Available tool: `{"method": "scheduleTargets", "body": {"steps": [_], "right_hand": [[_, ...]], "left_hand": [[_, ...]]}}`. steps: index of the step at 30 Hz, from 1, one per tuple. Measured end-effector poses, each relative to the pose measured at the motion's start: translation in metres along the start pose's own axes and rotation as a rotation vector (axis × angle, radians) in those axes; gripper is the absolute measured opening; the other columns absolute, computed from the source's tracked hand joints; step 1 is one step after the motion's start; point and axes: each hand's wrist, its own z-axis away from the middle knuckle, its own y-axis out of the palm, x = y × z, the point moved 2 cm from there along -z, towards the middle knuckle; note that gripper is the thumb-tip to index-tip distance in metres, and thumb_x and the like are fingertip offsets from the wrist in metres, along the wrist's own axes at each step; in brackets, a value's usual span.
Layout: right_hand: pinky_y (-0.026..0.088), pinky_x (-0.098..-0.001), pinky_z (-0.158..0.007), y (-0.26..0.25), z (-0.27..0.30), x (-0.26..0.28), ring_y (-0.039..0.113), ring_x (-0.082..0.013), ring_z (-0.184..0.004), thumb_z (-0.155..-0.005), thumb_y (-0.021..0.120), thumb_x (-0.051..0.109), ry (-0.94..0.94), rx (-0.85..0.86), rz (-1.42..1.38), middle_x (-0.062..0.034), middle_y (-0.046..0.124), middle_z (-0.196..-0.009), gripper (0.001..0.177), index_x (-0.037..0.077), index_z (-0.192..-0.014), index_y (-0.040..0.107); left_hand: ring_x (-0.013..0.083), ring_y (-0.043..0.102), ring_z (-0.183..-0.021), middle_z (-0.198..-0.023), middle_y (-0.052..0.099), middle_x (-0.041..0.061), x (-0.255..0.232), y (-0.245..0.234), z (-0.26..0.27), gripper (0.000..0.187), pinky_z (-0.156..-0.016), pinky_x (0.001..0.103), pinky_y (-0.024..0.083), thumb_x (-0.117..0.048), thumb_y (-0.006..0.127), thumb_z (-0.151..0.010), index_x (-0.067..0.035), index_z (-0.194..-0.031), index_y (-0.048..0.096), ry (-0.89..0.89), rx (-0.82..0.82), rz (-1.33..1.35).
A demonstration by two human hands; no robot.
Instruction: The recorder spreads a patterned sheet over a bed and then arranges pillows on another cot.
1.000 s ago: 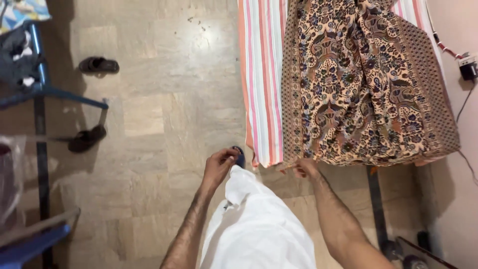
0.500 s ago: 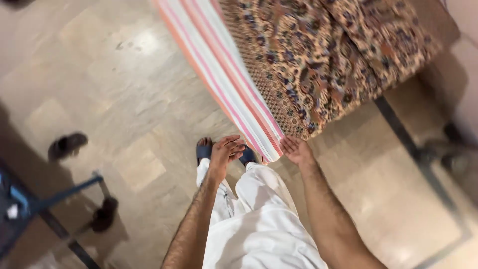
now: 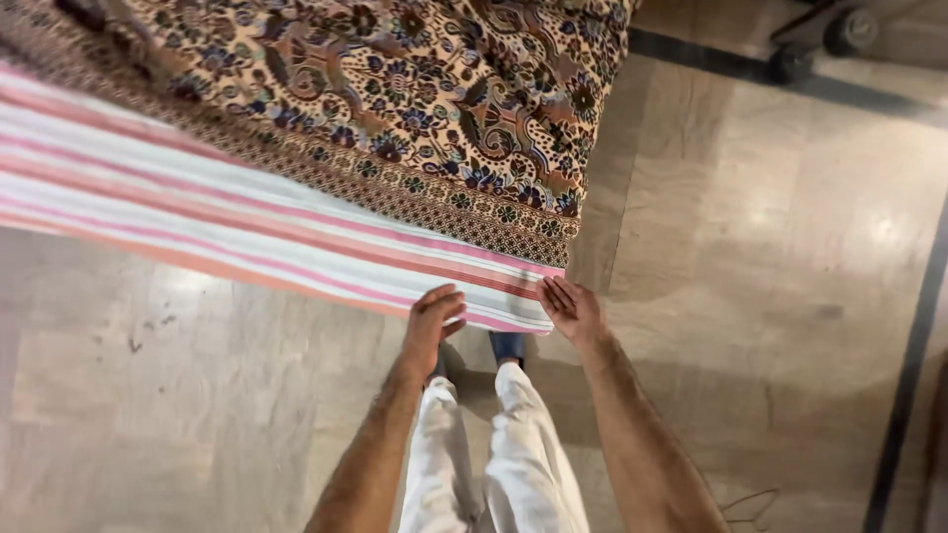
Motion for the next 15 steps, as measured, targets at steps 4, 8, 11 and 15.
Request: {"method": "scheduleTargets", "body": {"steps": [4, 8, 11, 15], "right_hand": [[0.052, -0.0563, -0.112, 0.007, -0.042, -0.018, 0.058, -0.0425, -0.131, -0.100, 0.052, 0.017, -0.032, 0.102, -0.272, -0.0289, 0.056, -0.143, 0.048, -0.012, -0.138, 0.046], [0.045, -0.0552, -0.115, 0.041, -0.049, -0.024, 0.049, -0.0389, -0.139, -0.104, 0.065, 0.028, -0.058, -0.006, -0.363, -0.0267, 0.049, -0.148, 0.056, -0.010, -0.137, 0.041], [0.048, -0.0579, -0.106, 0.045, -0.071, -0.025, 0.059, -0.0343, -0.124, -0.094, 0.072, 0.034, -0.019, -0.032, -0.401, -0.0204, 0.058, -0.134, 0.060, -0.007, -0.132, 0.049], [0.047, -0.0533, -0.107, 0.070, -0.043, -0.025, 0.045, -0.0267, -0.091, -0.098, 0.072, 0.039, 0.108, -0.339, -0.163, -0.0062, 0.033, -0.093, 0.050, 0.006, -0.119, 0.039]], "left_hand": [[0.0251, 0.063, -0.123, -0.134, 0.065, 0.012, 0.010, -0.028, -0.068, 0.050, -0.093, 0.040, 0.060, -0.021, 0.062, -0.093, -0.006, -0.140, 0.054, 0.019, -0.029, 0.096], [0.0250, 0.060, -0.121, -0.132, 0.061, 0.010, 0.008, -0.048, -0.121, 0.051, -0.097, 0.043, 0.058, -0.021, 0.060, -0.094, -0.008, -0.142, 0.048, 0.027, -0.047, 0.209], [0.0245, 0.059, -0.121, -0.127, 0.059, 0.007, 0.001, -0.048, -0.141, 0.046, -0.101, 0.043, 0.057, -0.019, 0.063, -0.094, -0.008, -0.137, 0.049, 0.036, -0.054, 0.265], [0.0228, 0.057, -0.120, -0.123, 0.059, 0.005, -0.007, -0.040, -0.171, 0.031, -0.106, 0.044, 0.050, -0.021, 0.065, -0.096, -0.006, -0.122, 0.057, 0.010, -0.050, 0.418]]}}
